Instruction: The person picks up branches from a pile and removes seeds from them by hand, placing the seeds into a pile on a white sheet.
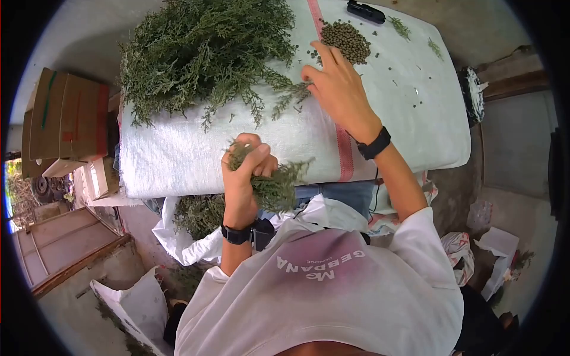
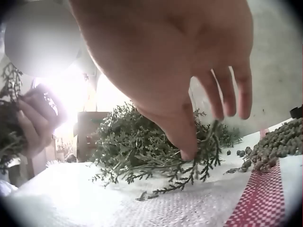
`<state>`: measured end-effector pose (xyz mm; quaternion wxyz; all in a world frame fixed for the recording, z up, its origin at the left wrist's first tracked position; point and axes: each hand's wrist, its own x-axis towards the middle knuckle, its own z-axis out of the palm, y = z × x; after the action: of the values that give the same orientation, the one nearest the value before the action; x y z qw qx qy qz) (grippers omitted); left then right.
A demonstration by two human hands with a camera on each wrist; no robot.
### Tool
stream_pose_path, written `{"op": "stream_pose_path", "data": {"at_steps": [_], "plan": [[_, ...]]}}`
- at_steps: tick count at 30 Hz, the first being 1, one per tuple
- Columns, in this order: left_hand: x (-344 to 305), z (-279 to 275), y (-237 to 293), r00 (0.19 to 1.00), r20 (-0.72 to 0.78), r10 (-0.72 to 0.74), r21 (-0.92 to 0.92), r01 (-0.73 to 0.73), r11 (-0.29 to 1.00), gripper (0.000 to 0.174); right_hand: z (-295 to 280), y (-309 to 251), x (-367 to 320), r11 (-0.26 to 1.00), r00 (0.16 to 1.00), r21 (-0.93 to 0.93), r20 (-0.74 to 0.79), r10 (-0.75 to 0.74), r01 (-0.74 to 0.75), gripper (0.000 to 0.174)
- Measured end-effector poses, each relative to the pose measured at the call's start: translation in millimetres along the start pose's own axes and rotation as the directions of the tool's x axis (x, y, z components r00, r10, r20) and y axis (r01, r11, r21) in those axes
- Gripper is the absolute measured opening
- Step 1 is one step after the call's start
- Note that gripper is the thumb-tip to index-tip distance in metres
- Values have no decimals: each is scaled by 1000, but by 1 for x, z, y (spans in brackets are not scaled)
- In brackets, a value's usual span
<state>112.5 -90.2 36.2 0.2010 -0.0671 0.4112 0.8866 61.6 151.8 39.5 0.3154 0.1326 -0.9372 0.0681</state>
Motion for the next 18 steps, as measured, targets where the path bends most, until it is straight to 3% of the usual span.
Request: {"op": "stream_pose_path", "data": {"at_steps": [2, 4, 5, 7, 8, 11, 12, 15, 18], "plan": [[2, 5, 3, 988, 80, -134, 12, 134, 991, 11, -15, 3, -6, 976, 988, 207, 151, 32, -63, 23], [6, 12, -1, 993, 31, -110, 45, 108, 993, 12, -31, -1, -12, 947, 972, 306, 232, 27, -99, 20], [7, 18, -5, 995, -10, -97, 88, 97, 991, 13, -44, -8, -20, 852, 924, 415, 333, 185, -320, 18], [12, 29, -16, 994, -44, -99, 131, 104, 986, 14, -65, -19, -38, 495, 706, 507, 568, 424, -706, 14], [15, 34, -19, 995, -63, -76, 109, 83, 991, 15, -68, -21, -44, 489, 701, 505, 569, 431, -711, 14], [12, 43, -31, 993, -100, -67, 79, 75, 994, 19, -79, -28, -66, 88, 581, 691, 524, 623, -718, 11], [13, 47, -34, 994, -94, -56, 118, 67, 991, 22, -82, -27, -70, 87, 574, 691, 515, 636, -717, 11], [12, 55, -40, 995, -95, -41, 204, 59, 977, 29, -84, -32, -84, -100, 518, 686, 629, 579, -721, 12], [17, 70, -37, 998, -70, 3, 248, 15, 969, 34, -80, -36, -98, -135, 502, 679, 647, 573, -722, 13]]}}
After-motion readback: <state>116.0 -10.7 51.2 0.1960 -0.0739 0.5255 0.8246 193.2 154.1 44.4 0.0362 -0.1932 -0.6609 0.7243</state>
